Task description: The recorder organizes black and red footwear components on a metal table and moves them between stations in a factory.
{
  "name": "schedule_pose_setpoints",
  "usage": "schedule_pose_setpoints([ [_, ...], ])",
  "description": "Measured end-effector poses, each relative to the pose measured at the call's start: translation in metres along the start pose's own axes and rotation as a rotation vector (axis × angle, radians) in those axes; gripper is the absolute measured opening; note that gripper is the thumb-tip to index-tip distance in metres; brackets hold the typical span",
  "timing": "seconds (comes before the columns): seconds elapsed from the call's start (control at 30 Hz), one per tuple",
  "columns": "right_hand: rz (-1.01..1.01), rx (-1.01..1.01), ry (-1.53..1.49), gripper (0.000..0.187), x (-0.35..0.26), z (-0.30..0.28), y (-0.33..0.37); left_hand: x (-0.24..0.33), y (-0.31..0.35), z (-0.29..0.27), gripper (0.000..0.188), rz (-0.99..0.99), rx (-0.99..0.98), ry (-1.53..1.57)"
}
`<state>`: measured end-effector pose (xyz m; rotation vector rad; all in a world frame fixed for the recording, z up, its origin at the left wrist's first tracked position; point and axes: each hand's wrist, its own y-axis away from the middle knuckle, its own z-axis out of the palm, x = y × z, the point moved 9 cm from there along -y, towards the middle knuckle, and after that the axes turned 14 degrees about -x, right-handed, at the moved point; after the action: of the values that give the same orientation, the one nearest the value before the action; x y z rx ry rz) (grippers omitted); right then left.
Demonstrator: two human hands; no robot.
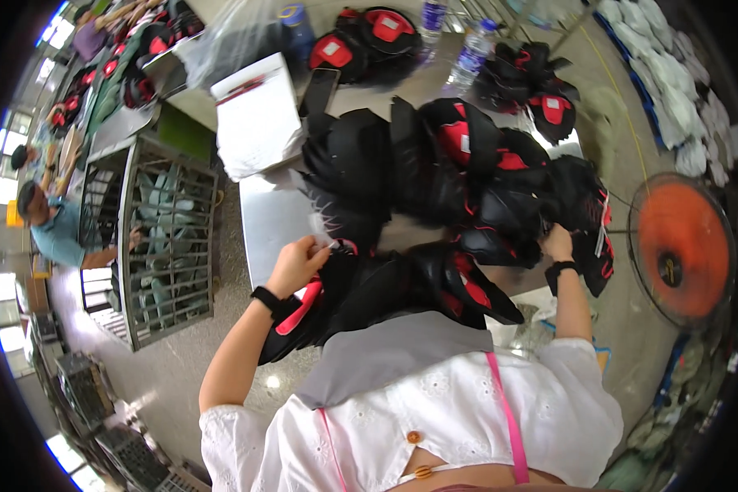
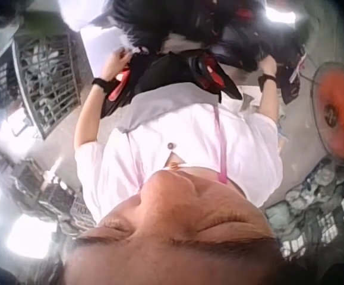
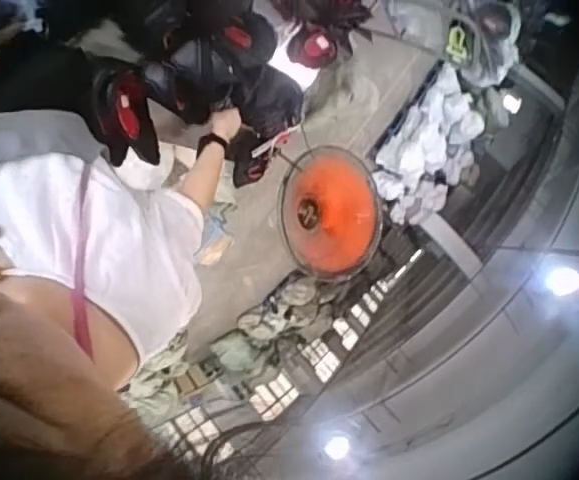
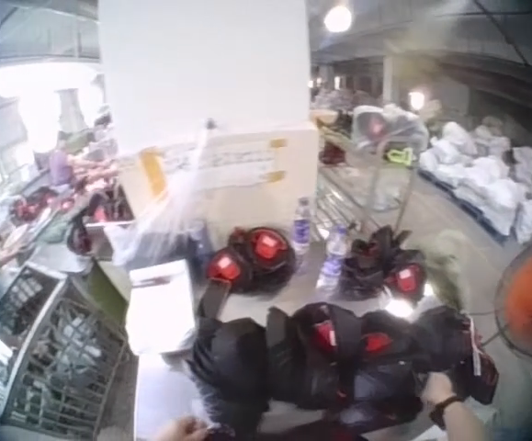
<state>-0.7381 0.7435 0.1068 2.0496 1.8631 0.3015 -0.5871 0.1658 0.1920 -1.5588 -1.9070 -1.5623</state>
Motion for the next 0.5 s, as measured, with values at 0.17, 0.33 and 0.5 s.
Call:
schedule_pose_setpoints([
  [0.17, 0.14, -0.122, -0.578, 0.025, -0.005, -0.067, 0.034, -0.015, 0.004, 0.003, 0.026, -0.014, -0.04, 0.326],
  [0.33, -0.32, 0.032, -1.259, 0.03, -0.073, -0.151, 0.077, 0.015, 0.011, -0.026, 0.026, 0.267, 0.029, 0.572],
  [0.5, -0.675, -0.255, -1.227, 0.025, -0.189, -0.156, 0.113, 0.134, 0.057, -0.059, 0.027, 0.566, 0.013, 0.367],
])
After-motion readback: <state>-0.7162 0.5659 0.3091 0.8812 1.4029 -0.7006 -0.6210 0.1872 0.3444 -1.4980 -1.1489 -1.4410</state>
